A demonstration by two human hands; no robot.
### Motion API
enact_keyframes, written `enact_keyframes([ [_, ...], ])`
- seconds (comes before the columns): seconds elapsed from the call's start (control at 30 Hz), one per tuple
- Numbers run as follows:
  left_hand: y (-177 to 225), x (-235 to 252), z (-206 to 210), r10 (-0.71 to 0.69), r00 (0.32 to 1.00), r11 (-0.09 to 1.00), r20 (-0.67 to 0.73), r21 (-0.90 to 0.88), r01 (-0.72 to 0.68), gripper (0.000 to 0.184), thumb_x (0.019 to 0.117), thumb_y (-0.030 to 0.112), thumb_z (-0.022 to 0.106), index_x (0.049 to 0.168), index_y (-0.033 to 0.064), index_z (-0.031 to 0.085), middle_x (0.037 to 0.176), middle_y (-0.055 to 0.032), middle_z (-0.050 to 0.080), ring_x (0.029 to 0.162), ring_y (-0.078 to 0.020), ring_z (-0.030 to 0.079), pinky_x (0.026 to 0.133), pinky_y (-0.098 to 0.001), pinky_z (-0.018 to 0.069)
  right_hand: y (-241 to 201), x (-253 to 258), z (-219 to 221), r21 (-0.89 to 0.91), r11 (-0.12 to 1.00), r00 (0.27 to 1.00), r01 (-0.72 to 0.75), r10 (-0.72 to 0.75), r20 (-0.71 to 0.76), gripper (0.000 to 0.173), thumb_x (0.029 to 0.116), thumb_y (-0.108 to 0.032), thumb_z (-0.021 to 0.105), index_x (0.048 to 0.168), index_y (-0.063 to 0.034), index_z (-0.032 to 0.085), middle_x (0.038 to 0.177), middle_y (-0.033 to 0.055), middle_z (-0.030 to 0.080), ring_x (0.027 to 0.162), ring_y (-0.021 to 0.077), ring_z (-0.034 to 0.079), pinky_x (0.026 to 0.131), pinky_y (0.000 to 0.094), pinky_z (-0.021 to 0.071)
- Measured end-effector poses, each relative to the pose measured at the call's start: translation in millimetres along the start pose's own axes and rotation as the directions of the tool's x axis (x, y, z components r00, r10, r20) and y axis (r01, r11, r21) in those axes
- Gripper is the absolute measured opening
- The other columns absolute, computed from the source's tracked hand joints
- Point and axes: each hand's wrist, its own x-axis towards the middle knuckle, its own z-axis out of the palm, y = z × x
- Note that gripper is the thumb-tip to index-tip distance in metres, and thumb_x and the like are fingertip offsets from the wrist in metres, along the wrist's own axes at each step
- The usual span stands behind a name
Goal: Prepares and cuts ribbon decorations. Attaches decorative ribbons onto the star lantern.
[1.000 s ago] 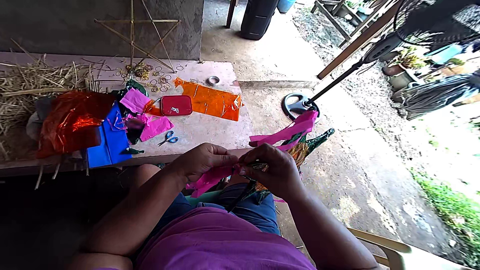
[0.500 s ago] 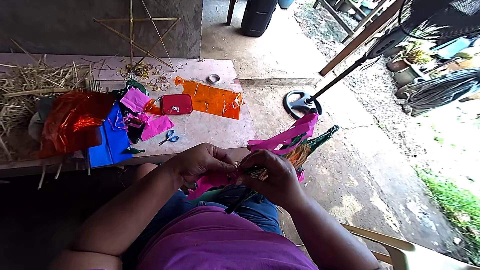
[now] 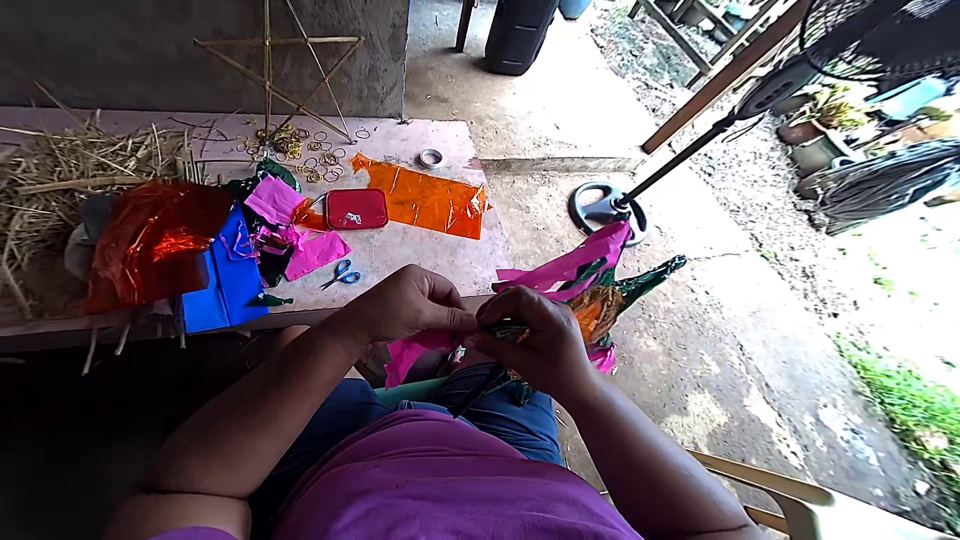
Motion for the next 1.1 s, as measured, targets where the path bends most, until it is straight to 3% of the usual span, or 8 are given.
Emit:
enact_keyframes([
  [0.17,14,6,-11,-0.027,0.999,0.962,0.041,0.271,0.015,0.016,0.0927,-0.001,0.068,0.077,0.0023,0.067,0.063,0.0010,0.062,0.056,-0.0001,0.057,0.054,-0.0145,0.0474,-1,5,8,-0.067,0.997,1.000,-0.021,0.021,-0.006,0.020,0.0905,-0.027,0.078,0.094,-0.0106,0.068,0.085,-0.0058,0.070,0.081,0.0001,0.065,0.090,0.0285,0.0532],
  [0.3,23,14,-15,-0.037,0.997,0.924,0.067,0.382,0.008,0.012,0.0943,0.005,0.069,0.083,0.0020,0.070,0.069,0.0013,0.064,0.062,-0.0005,0.059,0.059,-0.0169,0.0480,-4,9,8,-0.143,0.986,0.997,-0.081,0.079,-0.019,0.022,0.0886,-0.030,0.078,0.095,-0.0112,0.068,0.085,-0.0059,0.070,0.080,0.0006,0.065,0.082,0.0255,0.0550],
  [0.4,24,17,-17,0.015,1.000,0.875,0.019,0.484,-0.022,0.010,0.0989,0.007,0.064,0.096,-0.0012,0.069,0.088,-0.0045,0.066,0.080,-0.0043,0.060,0.074,-0.0214,0.0492,-8,14,8,-0.204,0.970,0.991,-0.135,0.134,-0.023,0.025,0.0904,-0.035,0.075,0.098,-0.0112,0.069,0.082,-0.0054,0.069,0.077,0.0024,0.064,0.078,0.0277,0.0546],
  [0.47,25,21,-16,0.053,0.998,0.867,-0.047,0.497,-0.023,0.010,0.0996,0.007,0.063,0.099,-0.0022,0.067,0.093,-0.0065,0.066,0.084,-0.0063,0.059,0.078,-0.0233,0.0492,-9,17,3,-0.221,0.964,0.987,-0.148,0.157,0.026,0.026,0.0921,-0.035,0.073,0.102,-0.0112,0.069,0.082,-0.0048,0.070,0.075,0.0039,0.066,0.076,0.0299,0.0569],
  [0.63,30,28,-11,0.097,0.978,0.908,-0.183,0.419,-0.011,0.008,0.1007,0.004,0.059,0.094,-0.0004,0.061,0.078,-0.0022,0.067,0.068,-0.0037,0.060,0.067,-0.0206,0.0497,-7,24,-5,-0.277,0.956,0.984,-0.096,0.134,0.118,0.015,0.0919,-0.027,0.072,0.095,-0.0129,0.072,0.080,-0.0056,0.069,0.076,0.0069,0.066,0.085,0.0411,0.0542],
  [0.77,39,40,-9,0.028,0.977,0.943,-0.211,0.331,0.045,0.009,0.1022,0.002,0.057,0.094,0.0010,0.058,0.074,0.0001,0.065,0.060,-0.0013,0.054,0.059,-0.0168,0.0446,-6,30,-8,-0.187,0.965,0.960,-0.184,0.217,0.176,0.015,0.0921,-0.028,0.074,0.093,-0.0131,0.071,0.075,-0.0053,0.068,0.067,0.0045,0.064,0.064,0.0291,0.0551],
  [0.93,56,55,-2,0.028,0.980,0.914,-0.196,0.402,0.054,0.010,0.1030,0.003,0.056,0.093,0.0012,0.057,0.074,-0.0008,0.063,0.063,-0.0029,0.057,0.062,-0.0178,0.0477,-3,36,-6,-0.195,0.946,0.938,-0.257,0.293,0.184,0.020,0.0931,-0.032,0.075,0.089,-0.0120,0.072,0.070,-0.0031,0.066,0.062,0.0073,0.061,0.059,0.0313,0.0525],
  [1.1,74,54,6,-0.026,0.989,0.872,-0.145,0.481,0.093,0.005,0.0984,-0.001,0.063,0.101,-0.0031,0.060,0.081,-0.0053,0.065,0.069,-0.0062,0.065,0.069,-0.0214,0.0562,1,43,-13,-0.193,0.910,0.898,-0.366,0.400,0.181,0.018,0.0933,-0.030,0.076,0.090,-0.0126,0.074,0.074,-0.0024,0.069,0.067,0.0082,0.064,0.065,0.0351,0.0542],
])
